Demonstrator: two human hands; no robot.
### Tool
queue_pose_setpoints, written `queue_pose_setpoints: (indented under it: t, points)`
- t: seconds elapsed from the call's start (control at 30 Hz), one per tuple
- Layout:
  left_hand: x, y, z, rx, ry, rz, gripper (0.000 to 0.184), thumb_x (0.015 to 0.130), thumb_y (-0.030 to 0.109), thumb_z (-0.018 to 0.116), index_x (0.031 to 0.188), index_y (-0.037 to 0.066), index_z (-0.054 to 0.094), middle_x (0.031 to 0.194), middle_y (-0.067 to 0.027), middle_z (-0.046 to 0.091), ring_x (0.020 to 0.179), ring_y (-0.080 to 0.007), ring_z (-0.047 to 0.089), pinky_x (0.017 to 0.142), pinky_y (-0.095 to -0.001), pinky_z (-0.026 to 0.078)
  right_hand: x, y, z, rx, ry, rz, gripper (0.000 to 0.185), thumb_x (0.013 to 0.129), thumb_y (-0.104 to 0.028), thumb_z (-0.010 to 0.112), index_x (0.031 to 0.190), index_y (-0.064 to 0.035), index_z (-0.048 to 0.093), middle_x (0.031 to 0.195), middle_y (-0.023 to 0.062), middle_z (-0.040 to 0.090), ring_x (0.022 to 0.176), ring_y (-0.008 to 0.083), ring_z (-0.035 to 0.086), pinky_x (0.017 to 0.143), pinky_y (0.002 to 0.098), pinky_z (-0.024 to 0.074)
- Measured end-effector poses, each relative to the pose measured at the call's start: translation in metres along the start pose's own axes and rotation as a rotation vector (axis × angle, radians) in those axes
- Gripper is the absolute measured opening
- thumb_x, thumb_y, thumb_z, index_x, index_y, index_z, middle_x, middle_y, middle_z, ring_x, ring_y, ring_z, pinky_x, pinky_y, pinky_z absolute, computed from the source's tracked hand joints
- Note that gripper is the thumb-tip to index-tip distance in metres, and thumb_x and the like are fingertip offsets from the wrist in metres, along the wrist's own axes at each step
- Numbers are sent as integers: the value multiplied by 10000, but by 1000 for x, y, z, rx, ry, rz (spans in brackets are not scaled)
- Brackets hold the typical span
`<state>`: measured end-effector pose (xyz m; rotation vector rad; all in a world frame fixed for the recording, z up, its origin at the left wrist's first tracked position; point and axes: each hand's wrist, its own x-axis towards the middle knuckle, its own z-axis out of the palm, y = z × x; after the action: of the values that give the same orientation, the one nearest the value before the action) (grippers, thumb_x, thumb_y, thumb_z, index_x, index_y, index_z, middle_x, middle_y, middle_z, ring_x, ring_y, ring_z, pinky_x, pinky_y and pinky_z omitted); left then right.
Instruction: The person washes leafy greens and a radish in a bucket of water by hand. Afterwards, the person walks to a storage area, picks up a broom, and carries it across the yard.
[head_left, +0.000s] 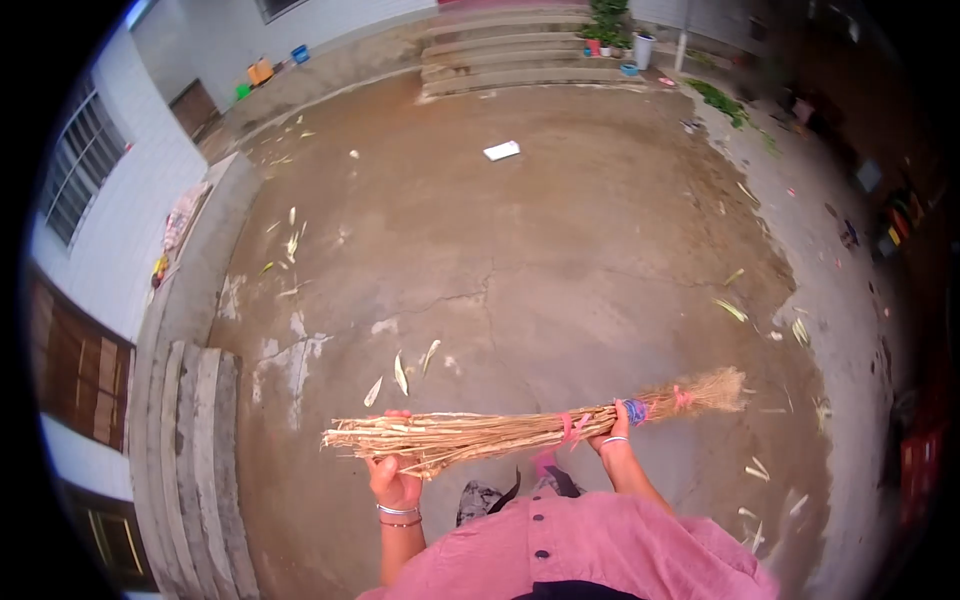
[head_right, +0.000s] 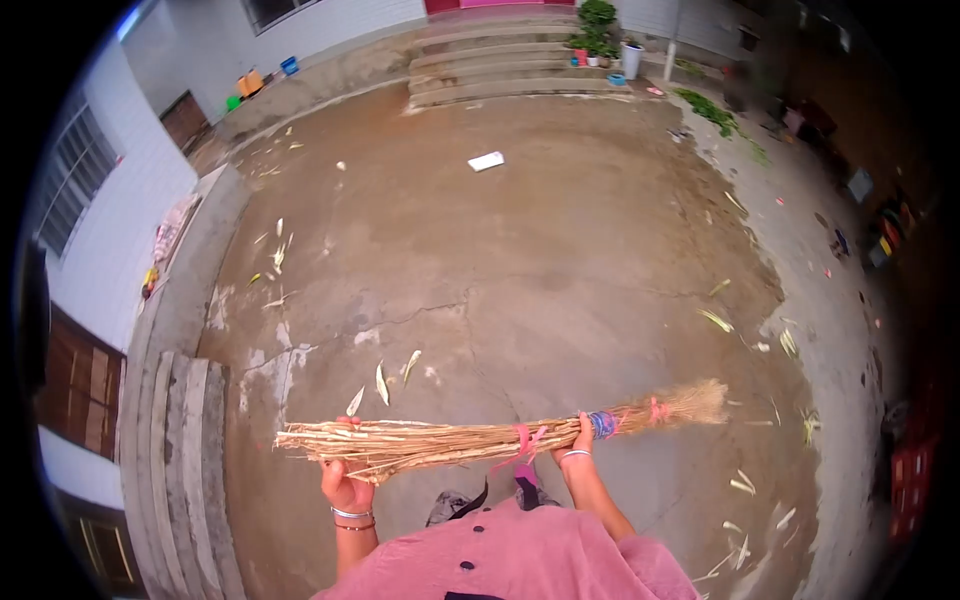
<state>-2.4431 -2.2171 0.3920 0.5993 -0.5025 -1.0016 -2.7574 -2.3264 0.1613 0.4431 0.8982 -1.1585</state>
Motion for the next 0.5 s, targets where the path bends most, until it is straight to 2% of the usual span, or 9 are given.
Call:
queue_pose_setpoints:
  t: [0.03, 0.23, 0.5]
  points:
    - [18, 1, 1, 0, 18, 17, 620, 638, 147, 683, 1191, 91, 407, 1172, -118, 467, 1134, -287, 437, 975, -454, 363, 16, -1, 23, -16, -7, -4, 461, 767, -450, 572, 1054, -96, 501, 1083, 116, 532, 996, 307, 501, 915, 500, 383]
    - [131, -7, -10, 40, 115, 156, 628, 622, 153, 698, 1167, 71, 397, 1162, -123, 472, 1120, -285, 451, 974, -443, 363, 109, 11, 167, -170, -60, 97, 456, 781, -445, 554, 1066, -93, 492, 1080, 113, 527, 992, 298, 500, 905, 490, 394]
    - [376, -28, -65, -9, 192, 258, 621, 621, 157, 678, 1164, 44, 400, 1115, -136, 501, 1059, -281, 496, 928, -422, 409, 268, 49, 374, -279, -79, 161, 452, 809, -441, 521, 1092, -90, 486, 1094, 110, 524, 991, 292, 508, 875, 474, 425]
